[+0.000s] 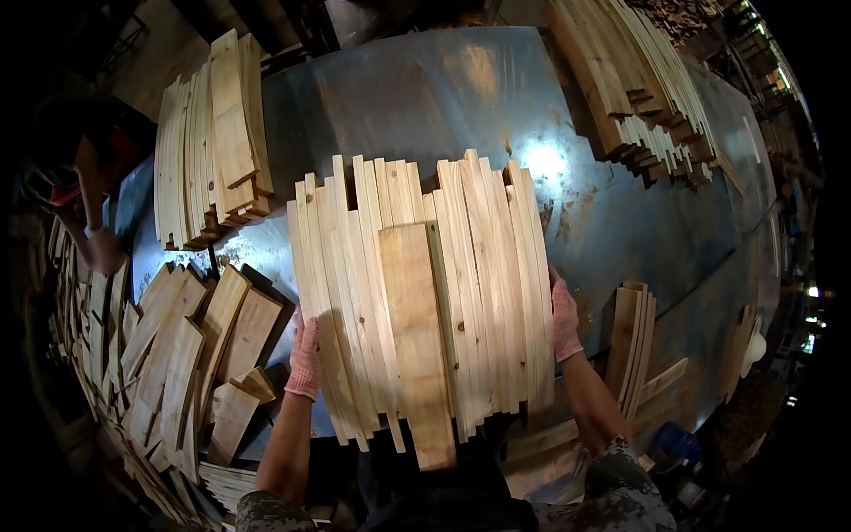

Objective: The person picks up stacks of light-colored wooden planks from a metal table and places them onto a conveyor belt. They repeatedly lift, turn, and align the wood pieces by hand, working alongside another person in a busy workshop environment.

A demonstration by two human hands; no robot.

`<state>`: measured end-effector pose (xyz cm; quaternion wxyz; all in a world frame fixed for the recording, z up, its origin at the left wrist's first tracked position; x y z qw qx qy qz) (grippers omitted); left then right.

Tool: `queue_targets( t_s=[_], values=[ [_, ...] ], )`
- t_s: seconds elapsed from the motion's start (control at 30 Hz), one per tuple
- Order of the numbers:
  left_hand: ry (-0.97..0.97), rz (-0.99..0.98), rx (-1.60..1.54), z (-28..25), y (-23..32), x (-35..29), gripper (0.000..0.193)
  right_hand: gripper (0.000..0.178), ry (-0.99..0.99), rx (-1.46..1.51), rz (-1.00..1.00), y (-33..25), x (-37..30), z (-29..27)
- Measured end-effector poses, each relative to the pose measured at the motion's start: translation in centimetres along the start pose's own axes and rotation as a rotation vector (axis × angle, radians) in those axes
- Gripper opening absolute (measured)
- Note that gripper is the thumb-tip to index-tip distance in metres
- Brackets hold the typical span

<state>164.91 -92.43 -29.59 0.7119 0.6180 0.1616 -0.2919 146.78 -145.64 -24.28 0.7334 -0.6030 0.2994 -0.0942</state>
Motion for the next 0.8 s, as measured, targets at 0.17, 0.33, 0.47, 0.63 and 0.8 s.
queue_targets(
  t_s=[0.17,0.33,0.47,0.63,0.8],
  values=[
    [-0.12,-0.153,-0.103,5.6,6.1,-2.3,0.08,0.069,-0.151,0.445,0.389,1.3,0.3,0.8],
    [-0.22,-0.318,-0.197,3.4,3.3,0.0,0.07,0.061,-0.288,0.258,0.51,1.2,0.5,-1.8],
    [-0.251,-0.33,-0.22,5.9,6.8,-2.3,0.083,0.074,-0.255,0.466,0.688,-1.4,-1.4,1.7],
    [-0.311,-0.17,-0.317,5.8,9.5,-6.7,0.087,0.085,-0.419,0.566,0.546,-5.8,-4.3,6.5],
    [-0.23,0.042,-0.323,-0.2,8.7,-13.6,0.093,0.09,-0.604,0.299,0.446,-10.5,-6.3,12.5]
  ],
)
Point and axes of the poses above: each hand's wrist, its own x-axis towards the middle knuckle, its own z-axis out of the palm, y = z × x, the point moved 6 cm from there along x, towards the middle knuckle, and after that the axes turned 8 degrees about -y, right-handed, at the moved point
